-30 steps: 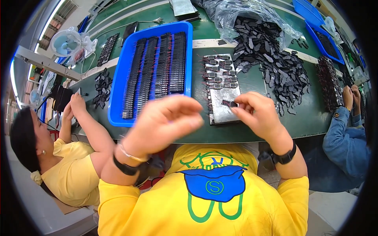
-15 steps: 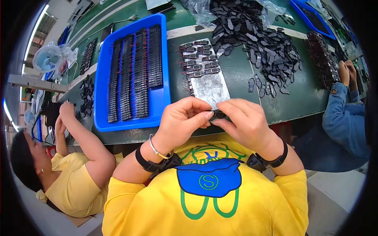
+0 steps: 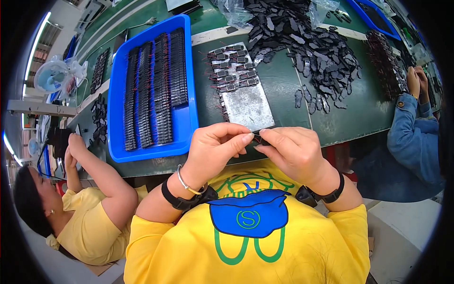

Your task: The person picks up a speaker from a blue tray, fits it into a black plastic housing by hand, and places the assembled unit onto a metal plate. This process is repeated with several more speakers and housings.

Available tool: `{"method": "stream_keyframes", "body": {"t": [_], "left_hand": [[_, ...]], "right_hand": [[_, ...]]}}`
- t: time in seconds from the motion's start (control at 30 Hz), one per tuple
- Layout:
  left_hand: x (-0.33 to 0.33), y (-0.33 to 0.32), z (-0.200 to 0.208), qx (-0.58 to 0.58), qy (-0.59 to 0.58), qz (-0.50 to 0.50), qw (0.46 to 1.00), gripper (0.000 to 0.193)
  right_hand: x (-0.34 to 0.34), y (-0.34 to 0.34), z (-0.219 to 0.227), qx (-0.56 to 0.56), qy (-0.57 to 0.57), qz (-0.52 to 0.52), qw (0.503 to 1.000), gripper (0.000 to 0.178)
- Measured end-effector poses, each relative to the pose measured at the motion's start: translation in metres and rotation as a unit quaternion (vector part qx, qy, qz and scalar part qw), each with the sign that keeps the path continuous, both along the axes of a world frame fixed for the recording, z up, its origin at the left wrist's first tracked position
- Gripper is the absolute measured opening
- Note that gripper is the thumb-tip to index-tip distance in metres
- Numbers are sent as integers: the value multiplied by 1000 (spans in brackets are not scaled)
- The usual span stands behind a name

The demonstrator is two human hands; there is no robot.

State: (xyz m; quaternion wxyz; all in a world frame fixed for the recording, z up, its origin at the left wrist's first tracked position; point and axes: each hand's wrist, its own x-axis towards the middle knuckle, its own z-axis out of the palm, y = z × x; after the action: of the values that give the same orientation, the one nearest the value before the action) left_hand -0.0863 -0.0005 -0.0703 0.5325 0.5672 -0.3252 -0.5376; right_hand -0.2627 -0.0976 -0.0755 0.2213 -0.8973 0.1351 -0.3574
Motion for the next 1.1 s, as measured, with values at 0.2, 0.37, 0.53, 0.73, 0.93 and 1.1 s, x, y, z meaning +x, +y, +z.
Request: {"method": "stream_keyframes", "body": {"t": [0.2,0.37,0.53,0.73,0.93,1.1], "left_hand": [[-4,-5,-4,-258,-445,15,857,11],[-6,-5,-1,-285,-483,-11,828,16],[-4,-5,0,-316,-466,-37,826,16],[1,-3,0,-292,-382,-45,875,12],[-3,4,-6,-92,-75,-11,993,13],[-3,1,-2,-7,6,-26,1000,19]], "right_hand": [[-1,1,-1,8,21,-12,1000,30],[-3,2,-3,16,25,-16,999,32],[-4,1,-2,17,15,0,1000,33],[-4,0,-3,-18,-55,20,998,27],[-6,-1,-4,-75,-65,6,995,24],[-10,0,-4,-82,-16,11,996,30]]}}
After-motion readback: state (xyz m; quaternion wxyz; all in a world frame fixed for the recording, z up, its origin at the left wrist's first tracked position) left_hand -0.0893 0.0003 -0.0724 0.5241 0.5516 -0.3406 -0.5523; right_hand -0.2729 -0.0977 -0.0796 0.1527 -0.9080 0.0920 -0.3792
